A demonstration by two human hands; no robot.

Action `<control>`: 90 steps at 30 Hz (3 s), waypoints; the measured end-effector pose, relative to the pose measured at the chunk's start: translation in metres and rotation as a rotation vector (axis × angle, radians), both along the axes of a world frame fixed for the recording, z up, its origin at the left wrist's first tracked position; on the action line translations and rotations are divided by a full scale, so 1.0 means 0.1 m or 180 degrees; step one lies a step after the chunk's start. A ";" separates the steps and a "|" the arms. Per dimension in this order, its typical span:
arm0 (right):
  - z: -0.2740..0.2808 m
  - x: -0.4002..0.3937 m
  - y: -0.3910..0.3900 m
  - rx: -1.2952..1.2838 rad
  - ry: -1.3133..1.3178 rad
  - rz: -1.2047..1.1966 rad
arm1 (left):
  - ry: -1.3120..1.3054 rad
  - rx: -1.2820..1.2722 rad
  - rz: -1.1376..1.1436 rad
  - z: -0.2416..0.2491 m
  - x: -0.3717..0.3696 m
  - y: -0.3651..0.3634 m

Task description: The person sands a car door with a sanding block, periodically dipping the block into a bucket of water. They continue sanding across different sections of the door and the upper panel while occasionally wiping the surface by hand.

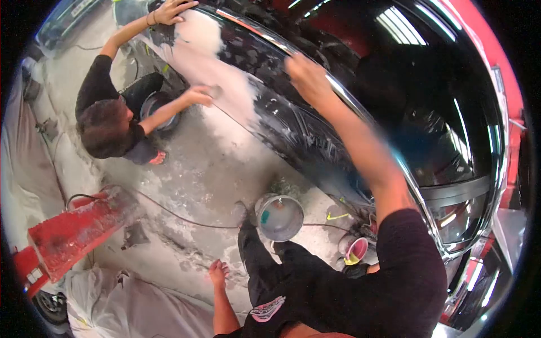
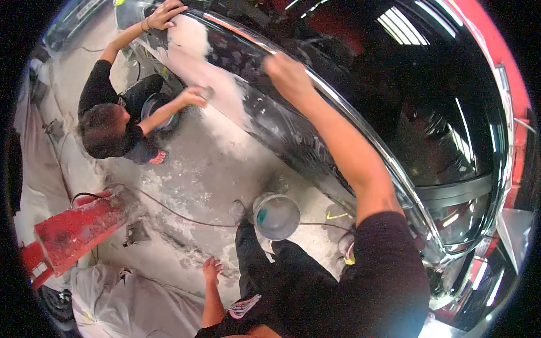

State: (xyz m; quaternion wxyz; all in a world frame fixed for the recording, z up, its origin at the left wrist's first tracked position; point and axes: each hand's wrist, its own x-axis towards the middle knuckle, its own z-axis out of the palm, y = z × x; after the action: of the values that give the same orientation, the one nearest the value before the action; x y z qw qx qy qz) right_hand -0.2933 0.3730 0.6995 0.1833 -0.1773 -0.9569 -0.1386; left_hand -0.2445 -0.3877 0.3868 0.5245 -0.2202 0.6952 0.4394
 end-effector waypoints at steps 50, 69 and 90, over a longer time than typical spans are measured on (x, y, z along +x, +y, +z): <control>-0.23 -0.64 0.13 0.0717 -0.0267 0.0121 | -0.0142 -0.0313 0.0519 -0.09 0.16 -0.45; -0.25 -0.01 0.01 0.0587 -0.0271 -0.0172 | -0.0434 -0.0422 0.0547 -0.10 0.28 -0.52; -0.07 0.80 -0.23 0.0227 -0.0136 -0.0228 | -0.0347 -0.0241 -0.0596 -0.16 -0.19 -0.11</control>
State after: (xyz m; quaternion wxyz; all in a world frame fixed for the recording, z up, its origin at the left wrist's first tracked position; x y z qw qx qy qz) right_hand -0.2134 0.3500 0.6925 0.1640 -0.2019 -0.9481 -0.1827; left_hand -0.2630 -0.3985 0.3713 0.5916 -0.1974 0.6993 0.3493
